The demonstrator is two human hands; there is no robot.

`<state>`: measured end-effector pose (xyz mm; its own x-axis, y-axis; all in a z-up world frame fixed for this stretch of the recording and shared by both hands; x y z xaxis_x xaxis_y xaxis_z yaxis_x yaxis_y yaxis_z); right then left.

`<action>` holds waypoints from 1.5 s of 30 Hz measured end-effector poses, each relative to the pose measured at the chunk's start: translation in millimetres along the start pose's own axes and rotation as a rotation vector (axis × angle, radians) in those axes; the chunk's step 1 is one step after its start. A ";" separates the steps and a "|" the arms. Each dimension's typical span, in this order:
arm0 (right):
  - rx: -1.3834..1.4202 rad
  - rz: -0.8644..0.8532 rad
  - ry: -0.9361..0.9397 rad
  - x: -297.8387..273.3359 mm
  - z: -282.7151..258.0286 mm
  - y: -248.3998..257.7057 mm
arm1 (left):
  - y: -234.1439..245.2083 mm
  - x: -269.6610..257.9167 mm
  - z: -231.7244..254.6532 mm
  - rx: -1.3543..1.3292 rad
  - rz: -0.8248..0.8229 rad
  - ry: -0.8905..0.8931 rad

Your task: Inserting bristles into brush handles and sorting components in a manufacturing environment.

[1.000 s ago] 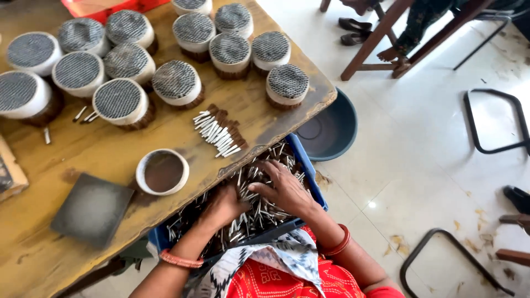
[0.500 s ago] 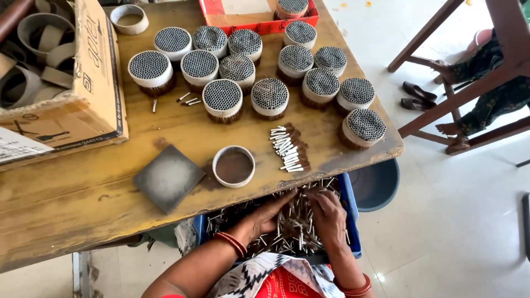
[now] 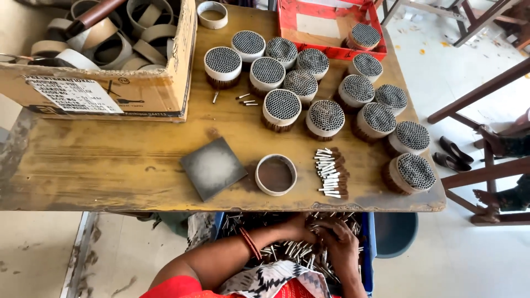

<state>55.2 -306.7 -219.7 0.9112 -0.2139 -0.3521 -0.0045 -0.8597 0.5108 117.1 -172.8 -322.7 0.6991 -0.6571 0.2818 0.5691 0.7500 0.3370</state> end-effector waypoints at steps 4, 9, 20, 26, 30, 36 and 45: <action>0.035 0.326 0.198 -5.5 -5.5 11.8 | -5.1 -1.4 -2.0 -0.736 0.113 0.351; -0.089 0.295 0.319 -16.7 -22.0 5.9 | -33.3 -3.6 -32.3 -1.626 0.227 0.534; 0.026 0.027 0.305 -7.7 -11.4 2.8 | 2.9 -1.6 22.4 -0.268 0.069 -0.070; 0.015 0.412 0.208 -10.3 8.8 17.9 | -22.8 -11.6 -38.5 -0.482 0.092 0.416; -0.007 0.166 0.203 -22.4 -13.7 4.1 | -32.9 -12.5 -36.0 -1.361 0.243 0.585; -0.085 0.296 0.211 -29.3 -31.0 14.9 | -33.1 -18.1 -43.2 -0.748 0.216 0.429; -0.094 0.209 0.258 -24.6 -9.6 6.1 | -20.5 -16.0 -14.9 -0.492 0.049 0.258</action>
<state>36.7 -302.2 -200.4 0.9687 -0.2464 -0.0286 -0.1750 -0.7605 0.6253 100.7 -176.5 -347.4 0.7779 -0.6274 0.0369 0.6252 0.7665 -0.1471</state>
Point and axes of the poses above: each hand's wrist, its own x-axis towards the middle knuckle, its own y-axis out of the back of the hand, z = x × y, the point moved 3 cm from there along x, towards the middle knuckle, and after that the axes turned 15 degrees about -y, right-handed, at the moved point
